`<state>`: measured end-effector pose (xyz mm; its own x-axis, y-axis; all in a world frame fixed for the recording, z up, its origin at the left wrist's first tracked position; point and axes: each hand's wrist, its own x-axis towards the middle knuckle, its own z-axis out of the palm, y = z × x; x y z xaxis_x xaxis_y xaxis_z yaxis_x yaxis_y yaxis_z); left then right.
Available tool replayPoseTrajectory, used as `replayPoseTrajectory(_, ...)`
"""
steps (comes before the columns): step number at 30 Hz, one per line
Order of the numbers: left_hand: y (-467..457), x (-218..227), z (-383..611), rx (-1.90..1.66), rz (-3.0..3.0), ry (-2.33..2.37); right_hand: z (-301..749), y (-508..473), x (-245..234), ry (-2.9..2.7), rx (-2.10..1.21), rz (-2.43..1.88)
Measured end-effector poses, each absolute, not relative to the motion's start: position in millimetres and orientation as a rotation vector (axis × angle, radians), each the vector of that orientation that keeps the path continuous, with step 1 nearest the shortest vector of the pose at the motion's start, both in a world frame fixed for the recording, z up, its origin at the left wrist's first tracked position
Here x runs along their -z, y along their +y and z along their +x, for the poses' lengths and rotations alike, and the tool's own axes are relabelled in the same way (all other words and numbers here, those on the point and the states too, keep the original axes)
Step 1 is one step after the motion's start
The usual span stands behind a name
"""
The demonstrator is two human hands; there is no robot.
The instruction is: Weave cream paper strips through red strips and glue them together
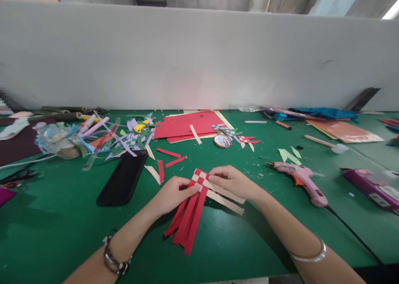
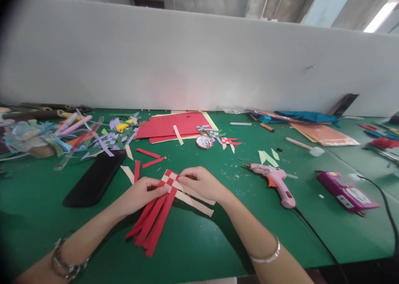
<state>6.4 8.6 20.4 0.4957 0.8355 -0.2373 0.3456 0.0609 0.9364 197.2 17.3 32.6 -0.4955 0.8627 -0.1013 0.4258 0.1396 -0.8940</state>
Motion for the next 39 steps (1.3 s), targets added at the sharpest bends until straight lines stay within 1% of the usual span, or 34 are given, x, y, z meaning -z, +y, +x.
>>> replayPoseTrajectory(3,8.9,-20.4,6.0,-0.548,1.584,1.071,198.6,17.6,-32.5,-2.09,-1.216,-1.256)
replayPoseTrajectory(7,9.6,-19.1,5.7,-0.579,1.609,1.076,198.8,15.6,-32.8,-2.203,-1.175,-1.234)
replayPoseTrajectory(10,10.8,-17.8,6.3,-0.597,1.575,1.062,197.6,15.3,-30.8,-2.227,-1.084,-1.259)
replayPoseTrajectory(12,12.3,-17.6,6.5,-0.657,1.503,1.095,197.4,16.7,-28.5,-2.172,-0.932,-1.29)
replayPoseTrajectory(16,16.6,-18.2,5.4,-0.769,1.279,1.184,200.5,20.1,-27.8,-1.932,-0.422,-1.308)
replayPoseTrajectory(18,18.3,-17.7,4.7,-0.784,1.202,1.179,202.4,20.4,-30.5,-1.857,-0.288,-1.312)
replayPoseTrajectory(19,18.8,-17.1,4.6,-0.784,1.184,1.172,203.0,20.1,-31.9,-1.869,-0.302,-1.324)
replayPoseTrajectory(21,18.3,-15.9,4.8,-0.777,1.237,1.196,202.8,18.6,-33.8,-1.996,-0.453,-1.366)
replayPoseTrajectory(23,16.2,-15.5,5.6,-0.732,1.469,1.354,200.3,16.2,-33.4,-2.181,-0.615,-1.397)
replayPoseTrajectory(26,11.1,-18.2,7.0,-0.437,1.959,1.698,193.5,11.4,-30.0,-2.422,-0.63,-1.389)
replayPoseTrajectory(28,8.0,-21.5,7.5,-0.209,2.154,1.785,188.7,8.0,-27.5,-2.517,-0.565,-1.376)
replayPoseTrajectory(30,6.0,-24.4,7.3,-0.106,2.241,1.762,185.0,5.0,-25.6,-2.562,-0.497,-1.369)
replayPoseTrajectory(33,5.5,-26.3,5.4,-0.062,2.291,1.705,182.6,2.5,-24.0,-2.616,-0.434,-1.339)
replayPoseTrajectory(36,7.7,-25.1,0.8,-0.14,2.424,1.636,183.9,2.9,-23.6,-2.664,-0.451,-1.284)
replayPoseTrajectory(39,11.0,-22.9,-5.3,-0.227,2.589,1.442,188.9,5.8,-24.3,-2.685,-0.459,-1.247)
